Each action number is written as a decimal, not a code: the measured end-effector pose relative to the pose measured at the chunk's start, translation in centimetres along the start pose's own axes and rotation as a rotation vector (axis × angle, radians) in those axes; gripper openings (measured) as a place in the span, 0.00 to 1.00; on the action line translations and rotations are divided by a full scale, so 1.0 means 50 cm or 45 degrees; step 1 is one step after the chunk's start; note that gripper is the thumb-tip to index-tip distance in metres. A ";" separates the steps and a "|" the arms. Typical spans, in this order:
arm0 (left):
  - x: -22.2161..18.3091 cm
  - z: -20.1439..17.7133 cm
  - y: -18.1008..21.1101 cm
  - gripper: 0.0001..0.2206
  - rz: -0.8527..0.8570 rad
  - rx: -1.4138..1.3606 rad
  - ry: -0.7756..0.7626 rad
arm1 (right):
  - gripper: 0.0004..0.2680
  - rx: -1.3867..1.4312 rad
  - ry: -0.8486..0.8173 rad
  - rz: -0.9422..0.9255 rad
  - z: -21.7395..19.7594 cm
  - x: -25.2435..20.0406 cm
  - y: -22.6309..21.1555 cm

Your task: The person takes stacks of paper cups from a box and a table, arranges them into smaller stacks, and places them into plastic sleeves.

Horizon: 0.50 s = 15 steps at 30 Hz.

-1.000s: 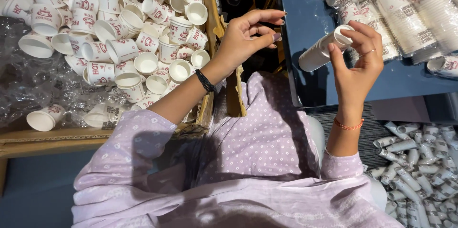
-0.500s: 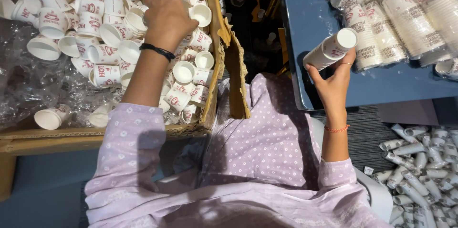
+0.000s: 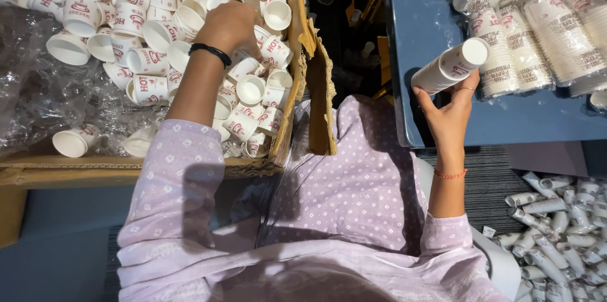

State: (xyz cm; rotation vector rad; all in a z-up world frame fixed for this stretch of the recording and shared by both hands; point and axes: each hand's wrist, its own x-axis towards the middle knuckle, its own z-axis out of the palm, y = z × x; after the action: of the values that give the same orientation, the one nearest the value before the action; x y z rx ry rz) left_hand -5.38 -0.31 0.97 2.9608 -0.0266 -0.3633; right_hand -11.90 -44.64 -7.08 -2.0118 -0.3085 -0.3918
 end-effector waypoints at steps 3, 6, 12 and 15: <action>0.016 -0.001 -0.036 0.27 0.025 -0.248 0.159 | 0.33 0.012 -0.003 0.022 0.000 -0.001 -0.004; 0.016 -0.017 -0.043 0.17 -0.022 -0.324 0.364 | 0.35 0.040 0.005 0.000 0.000 -0.003 0.001; 0.022 -0.012 0.129 0.09 0.604 -1.077 0.879 | 0.40 0.072 0.224 -0.152 -0.008 -0.019 -0.015; -0.032 -0.003 0.260 0.04 0.901 -1.684 0.288 | 0.36 -0.003 0.522 -0.441 -0.007 -0.042 -0.007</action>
State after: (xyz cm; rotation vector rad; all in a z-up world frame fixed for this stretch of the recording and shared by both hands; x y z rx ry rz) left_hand -6.88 -13.04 3.56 1.5208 -0.5434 0.0745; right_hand -14.00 -44.89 -7.52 -1.8256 -0.3961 -1.0044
